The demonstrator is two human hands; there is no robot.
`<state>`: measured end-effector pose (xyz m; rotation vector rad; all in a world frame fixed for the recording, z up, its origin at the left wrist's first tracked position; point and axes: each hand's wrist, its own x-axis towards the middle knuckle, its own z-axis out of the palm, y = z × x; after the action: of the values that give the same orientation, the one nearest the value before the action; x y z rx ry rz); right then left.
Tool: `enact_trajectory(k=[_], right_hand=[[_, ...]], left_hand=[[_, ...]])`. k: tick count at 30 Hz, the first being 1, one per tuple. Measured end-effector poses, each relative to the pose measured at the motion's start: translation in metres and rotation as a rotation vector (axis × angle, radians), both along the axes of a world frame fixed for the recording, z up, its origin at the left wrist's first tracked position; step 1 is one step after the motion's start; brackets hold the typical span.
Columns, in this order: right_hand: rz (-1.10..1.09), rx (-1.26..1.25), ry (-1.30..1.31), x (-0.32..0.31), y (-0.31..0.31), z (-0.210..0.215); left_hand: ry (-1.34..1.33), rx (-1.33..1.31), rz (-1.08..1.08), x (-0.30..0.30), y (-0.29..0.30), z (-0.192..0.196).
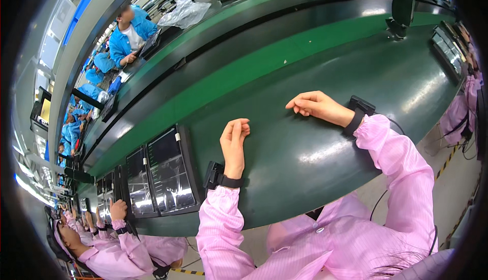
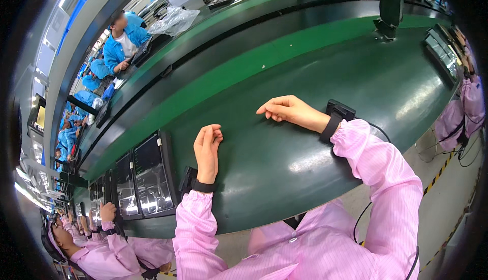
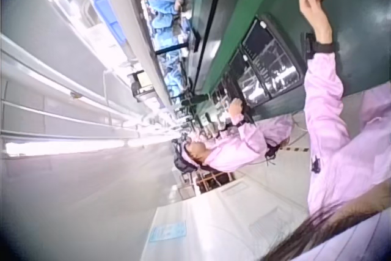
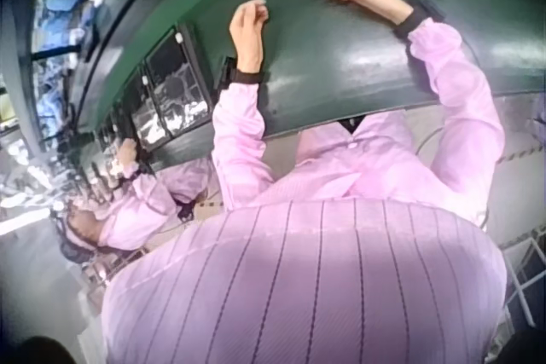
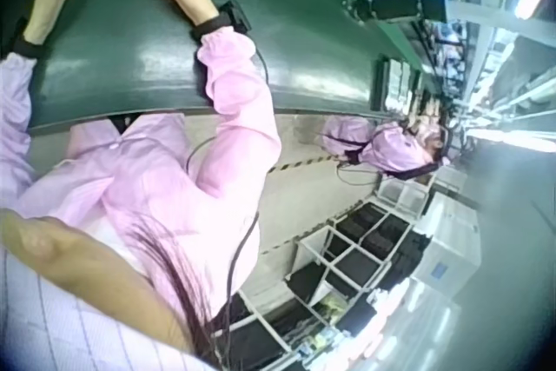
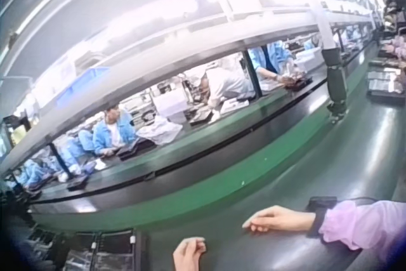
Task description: The person interacts with a dual-screen tablet device by hand on a factory workbench.
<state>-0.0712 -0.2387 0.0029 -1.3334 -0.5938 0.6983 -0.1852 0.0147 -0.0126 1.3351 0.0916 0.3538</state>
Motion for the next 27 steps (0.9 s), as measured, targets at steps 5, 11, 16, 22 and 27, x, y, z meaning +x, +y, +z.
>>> enact_trajectory(k=[5,11,16,22,27], right_hand=[[0.023,0.022,0.014,0.001,-0.001,-0.003],[0.005,0.001,0.014,-0.008,-0.010,-0.004],[0.037,0.030,0.017,-0.008,-0.005,-0.003],[0.028,0.036,0.032,-0.005,-0.006,-0.004],[0.047,0.046,0.067,-0.004,-0.005,-0.005]], left_hand=[[0.006,0.023,-0.021,-0.001,-0.001,-0.005],[0.016,0.080,-0.026,-0.005,-0.011,-0.009],[0.024,0.133,-0.025,-0.008,-0.007,-0.004],[0.032,0.221,-0.319,-0.010,-0.025,0.004],[0.008,0.345,-0.334,-0.007,-0.030,0.002]])
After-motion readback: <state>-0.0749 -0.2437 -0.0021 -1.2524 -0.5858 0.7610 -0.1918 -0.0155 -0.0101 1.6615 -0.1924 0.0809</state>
